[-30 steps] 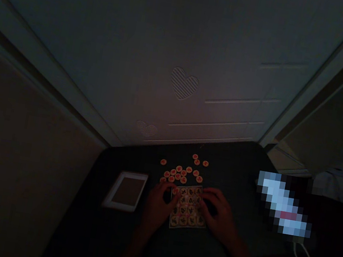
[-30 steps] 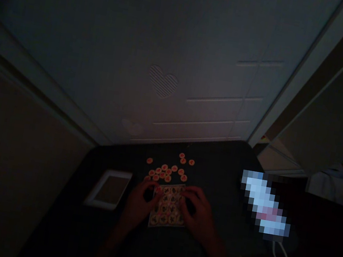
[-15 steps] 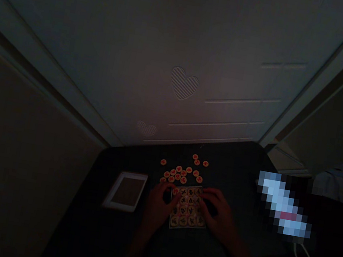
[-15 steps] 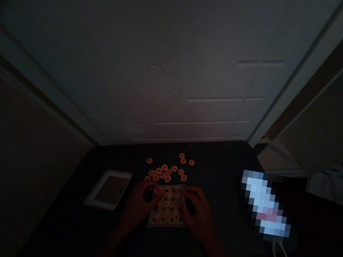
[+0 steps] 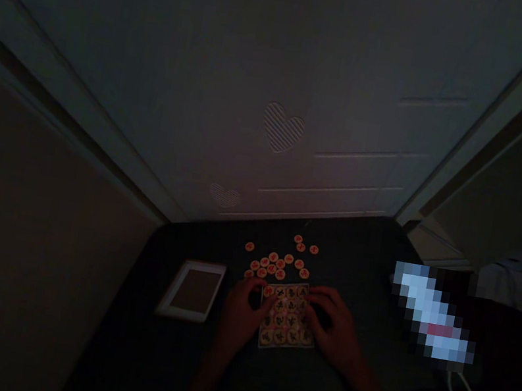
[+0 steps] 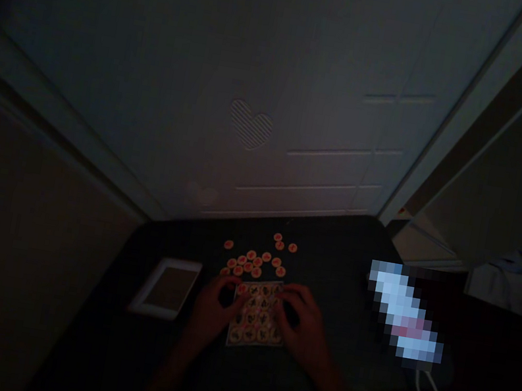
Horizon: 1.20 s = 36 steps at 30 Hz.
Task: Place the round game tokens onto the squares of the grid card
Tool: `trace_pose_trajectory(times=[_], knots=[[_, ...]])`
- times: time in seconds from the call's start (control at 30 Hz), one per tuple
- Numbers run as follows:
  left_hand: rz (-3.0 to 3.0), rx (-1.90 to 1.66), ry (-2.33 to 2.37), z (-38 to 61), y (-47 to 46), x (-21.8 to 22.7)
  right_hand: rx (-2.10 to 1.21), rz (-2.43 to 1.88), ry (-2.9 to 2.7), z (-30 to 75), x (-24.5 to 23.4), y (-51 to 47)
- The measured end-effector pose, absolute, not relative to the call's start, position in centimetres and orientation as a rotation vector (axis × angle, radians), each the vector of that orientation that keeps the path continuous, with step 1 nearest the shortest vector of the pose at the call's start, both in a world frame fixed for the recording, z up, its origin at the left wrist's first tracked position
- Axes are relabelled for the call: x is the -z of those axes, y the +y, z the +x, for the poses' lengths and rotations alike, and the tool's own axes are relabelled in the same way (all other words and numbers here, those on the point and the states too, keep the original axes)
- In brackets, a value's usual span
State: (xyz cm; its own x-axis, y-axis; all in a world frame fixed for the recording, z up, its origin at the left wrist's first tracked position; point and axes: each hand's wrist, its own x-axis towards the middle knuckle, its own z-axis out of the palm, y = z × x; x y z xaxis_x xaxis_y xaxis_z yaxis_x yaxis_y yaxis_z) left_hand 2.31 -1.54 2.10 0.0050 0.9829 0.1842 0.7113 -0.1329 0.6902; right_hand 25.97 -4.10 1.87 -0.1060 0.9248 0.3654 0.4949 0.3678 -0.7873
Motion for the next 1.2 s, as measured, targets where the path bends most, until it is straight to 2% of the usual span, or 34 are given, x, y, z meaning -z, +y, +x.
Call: trace_pose_trajectory(times=[0.33, 0.77, 1.2], knots=[[1.834, -1.041, 1.627, 1.8, -2.8, -3.0, -0.636, -1.280, -1.710, 26.0, -1.4, -4.0], [1.820, -1.069, 1.599, 0.3, -4.8, -1.5, -0.710, -1.397, -1.608, 26.6, -1.4, -3.1], [1.857, -1.028, 1.554, 0.1, -5.0, -1.2, -0.746, -1.486, -1.765, 26.4, -2.6, 3.7]])
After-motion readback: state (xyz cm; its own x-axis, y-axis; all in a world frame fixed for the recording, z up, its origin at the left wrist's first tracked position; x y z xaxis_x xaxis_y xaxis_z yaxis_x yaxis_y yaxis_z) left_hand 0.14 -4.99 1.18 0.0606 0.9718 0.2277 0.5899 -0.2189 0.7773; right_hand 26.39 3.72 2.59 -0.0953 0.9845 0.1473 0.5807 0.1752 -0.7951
